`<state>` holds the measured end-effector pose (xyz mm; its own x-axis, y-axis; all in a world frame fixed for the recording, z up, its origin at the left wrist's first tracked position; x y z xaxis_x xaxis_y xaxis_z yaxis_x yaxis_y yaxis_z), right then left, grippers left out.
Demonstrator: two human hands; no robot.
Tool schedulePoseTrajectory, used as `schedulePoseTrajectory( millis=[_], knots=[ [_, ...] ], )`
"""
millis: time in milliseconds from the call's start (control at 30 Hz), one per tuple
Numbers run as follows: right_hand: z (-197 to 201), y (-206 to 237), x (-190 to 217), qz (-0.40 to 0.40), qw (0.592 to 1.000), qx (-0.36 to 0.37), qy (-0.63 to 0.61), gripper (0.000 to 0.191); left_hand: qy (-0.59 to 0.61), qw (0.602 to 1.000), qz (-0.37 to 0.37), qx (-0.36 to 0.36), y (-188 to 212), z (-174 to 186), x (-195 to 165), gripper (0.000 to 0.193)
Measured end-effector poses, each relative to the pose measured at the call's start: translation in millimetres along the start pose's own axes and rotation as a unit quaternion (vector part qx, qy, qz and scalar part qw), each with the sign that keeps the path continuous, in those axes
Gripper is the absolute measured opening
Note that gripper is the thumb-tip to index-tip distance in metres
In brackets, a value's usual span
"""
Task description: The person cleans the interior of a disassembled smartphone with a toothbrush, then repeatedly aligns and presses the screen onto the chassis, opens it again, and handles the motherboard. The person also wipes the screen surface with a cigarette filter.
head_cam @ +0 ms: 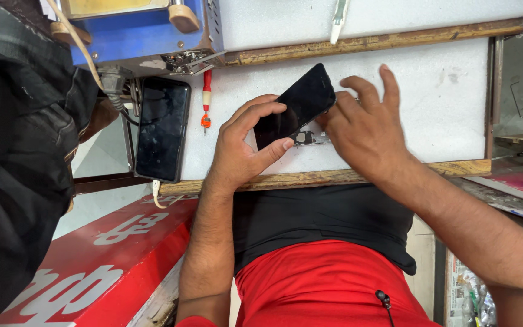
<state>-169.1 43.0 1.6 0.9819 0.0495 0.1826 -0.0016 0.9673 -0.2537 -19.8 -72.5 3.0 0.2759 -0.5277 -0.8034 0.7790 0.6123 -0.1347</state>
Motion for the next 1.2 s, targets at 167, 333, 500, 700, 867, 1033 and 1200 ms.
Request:
schedulePoseTrajectory(
  millis=[167, 333, 500, 700, 867, 1033, 1200],
  knots=[
    [17, 16, -17, -0.059, 0.995, 0.003, -0.075, 0.016, 0.014, 1.000, 0.003, 0.002, 1, -1, 3, 0.052],
    [31, 26, -21, -0.070, 0.994, 0.008, -0.081, 0.017, 0.004, 1.000, -0.003, 0.000, 0, -2, 1, 0.053],
    [19, 11, -5, -0.059, 0.993, 0.005, -0.102, 0.018, 0.004, 1.000, 0.001, 0.003, 0, -1, 1, 0.052],
    [25, 14, -16, -0.103, 0.972, -0.044, -0.207, 0.024, 0.009, 1.000, -0.008, -0.004, 1, 1, -1, 0.051],
    [48, 40, -56, -0.172, 0.936, -0.140, -0.273, 0.022, -0.041, 0.999, -0.018, -0.003, -3, 6, -16, 0.052],
    [57, 63, -79, -0.222, 0.889, -0.176, -0.359, 0.023, -0.189, 0.976, -0.102, 0.027, -12, -6, -55, 0.049],
    [49, 59, -81, -0.219, 0.900, -0.139, -0.349, 0.030, -0.256, 0.951, -0.157, 0.076, -23, -26, -76, 0.047]
  ],
)
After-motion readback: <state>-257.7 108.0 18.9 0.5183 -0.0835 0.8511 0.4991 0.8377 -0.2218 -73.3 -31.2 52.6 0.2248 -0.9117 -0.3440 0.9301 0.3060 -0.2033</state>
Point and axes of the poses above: each hand's wrist, its own y-axis away from the middle knuckle, its own z-axis out of the back of the hand, x = y × z, the point moved 8 cm from there along -y, towards the middle knuckle, and after that the axes turned 15 degrees about -y, right-handed, at the moved point
